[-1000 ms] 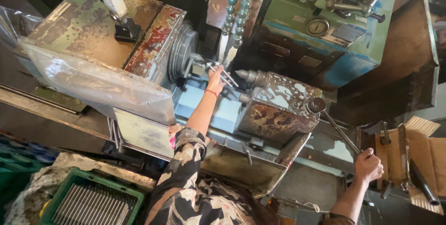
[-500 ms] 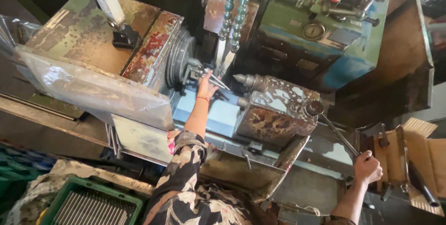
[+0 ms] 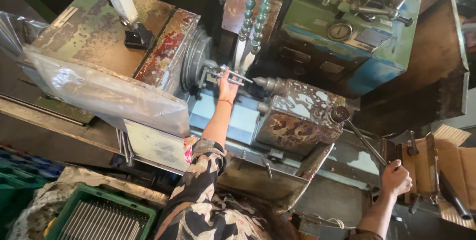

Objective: The person repeatedly picks metal rods from a green bin, inserts them into a grinding machine, and removes them after grinding. The person places the processed rods into a separate bin. The task is performed one at a time in a repetitive cycle.

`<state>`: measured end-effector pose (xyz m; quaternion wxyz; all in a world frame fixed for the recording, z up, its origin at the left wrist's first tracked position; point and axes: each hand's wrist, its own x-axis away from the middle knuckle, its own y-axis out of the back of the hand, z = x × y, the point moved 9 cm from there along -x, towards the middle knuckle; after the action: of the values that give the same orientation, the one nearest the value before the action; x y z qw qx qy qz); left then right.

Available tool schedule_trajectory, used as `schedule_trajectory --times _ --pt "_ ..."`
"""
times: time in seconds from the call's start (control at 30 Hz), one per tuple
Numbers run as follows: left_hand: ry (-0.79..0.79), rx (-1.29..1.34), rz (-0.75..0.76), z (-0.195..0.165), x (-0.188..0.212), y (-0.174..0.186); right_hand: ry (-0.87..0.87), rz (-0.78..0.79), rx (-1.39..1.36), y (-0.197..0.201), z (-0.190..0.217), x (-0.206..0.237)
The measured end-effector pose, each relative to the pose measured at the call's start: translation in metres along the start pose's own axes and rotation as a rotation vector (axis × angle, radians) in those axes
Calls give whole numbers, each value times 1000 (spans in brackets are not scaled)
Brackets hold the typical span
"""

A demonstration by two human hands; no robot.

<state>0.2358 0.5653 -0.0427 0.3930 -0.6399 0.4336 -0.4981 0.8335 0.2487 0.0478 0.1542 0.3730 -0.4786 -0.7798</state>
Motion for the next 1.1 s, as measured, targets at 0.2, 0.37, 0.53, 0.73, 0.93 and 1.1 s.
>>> schedule_trajectory --times 0.2,0.37,0.53,0.73,0.93,1.1 --pt "-1 7 -72 -5 0 2 -5 91 39 1 1 8" --pt "-5 26 -65 -8 2 3 -46 219 80 -4 -4 31" --pt "-1 49 -34 -11 7 -6 33 207 18 -2 3 28" --pt "-71 -38 -188 -15 19 -4 -161 33 -200 10 -50 59" --pt "-297 -194 -128 -35 45 -28 -1048 320 -746 -37 -96 310" --pt "-266 -315 246 -58 119 -55 -1359 586 -1210 -47 -32 437"
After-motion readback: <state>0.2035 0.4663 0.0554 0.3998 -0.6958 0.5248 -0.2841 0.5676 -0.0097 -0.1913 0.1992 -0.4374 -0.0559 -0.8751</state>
